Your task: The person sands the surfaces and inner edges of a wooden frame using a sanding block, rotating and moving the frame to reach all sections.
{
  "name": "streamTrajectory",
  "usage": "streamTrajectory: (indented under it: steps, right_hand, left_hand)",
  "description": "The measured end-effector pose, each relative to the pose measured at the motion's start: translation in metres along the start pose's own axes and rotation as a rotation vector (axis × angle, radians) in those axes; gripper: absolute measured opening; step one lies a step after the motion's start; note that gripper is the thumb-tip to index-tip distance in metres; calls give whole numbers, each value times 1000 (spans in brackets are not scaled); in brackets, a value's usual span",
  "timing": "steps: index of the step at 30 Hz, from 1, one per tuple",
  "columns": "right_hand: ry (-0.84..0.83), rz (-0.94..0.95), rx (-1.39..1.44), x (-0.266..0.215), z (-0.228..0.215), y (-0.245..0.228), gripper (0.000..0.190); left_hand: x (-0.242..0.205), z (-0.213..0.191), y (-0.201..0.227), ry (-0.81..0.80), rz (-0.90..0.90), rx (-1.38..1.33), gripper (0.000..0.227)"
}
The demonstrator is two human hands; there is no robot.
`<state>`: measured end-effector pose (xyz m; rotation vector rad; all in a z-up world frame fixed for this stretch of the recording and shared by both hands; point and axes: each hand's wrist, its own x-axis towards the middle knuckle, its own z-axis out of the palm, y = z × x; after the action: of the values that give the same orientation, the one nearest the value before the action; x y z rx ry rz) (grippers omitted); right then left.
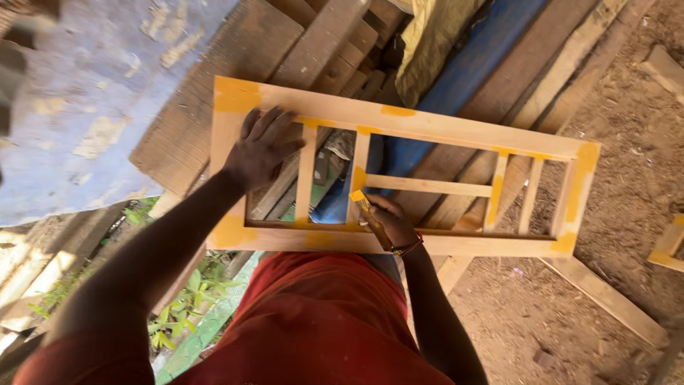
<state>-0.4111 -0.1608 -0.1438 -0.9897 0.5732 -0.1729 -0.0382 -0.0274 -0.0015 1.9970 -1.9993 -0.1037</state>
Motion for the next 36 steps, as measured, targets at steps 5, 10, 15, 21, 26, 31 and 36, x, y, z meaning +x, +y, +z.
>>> streamTrajectory:
  steps: [5,10,15,21,26,31,36]
  right_hand:
    - [106,39,-3,3,25,-23,45]
    - [143,-7,-118,-9,21,-14,43]
    - [116,-163,-249,-6,11,10,37]
    - [172,-120,-486,-20,19,13,36]
    - [169,-34,-303,-27,33,-7,39]
    - [187,-8,-361,-26,43,-12,38]
    - [177,-118,-371,-33,37,-11,39]
  left_hand:
    - [66,-4,6,-308,96,303,57]
    - [81,18,5,-375,113,308,21]
    - [72,55,-9,-250,44,200,19]
    - [62,72,-18,-43,63,183,21]
    - [49,61,3,-205,-39,159,21]
    - [47,41,24,-181,-89,64,21]
    - [32,32,47,-323,-193,-27,33]
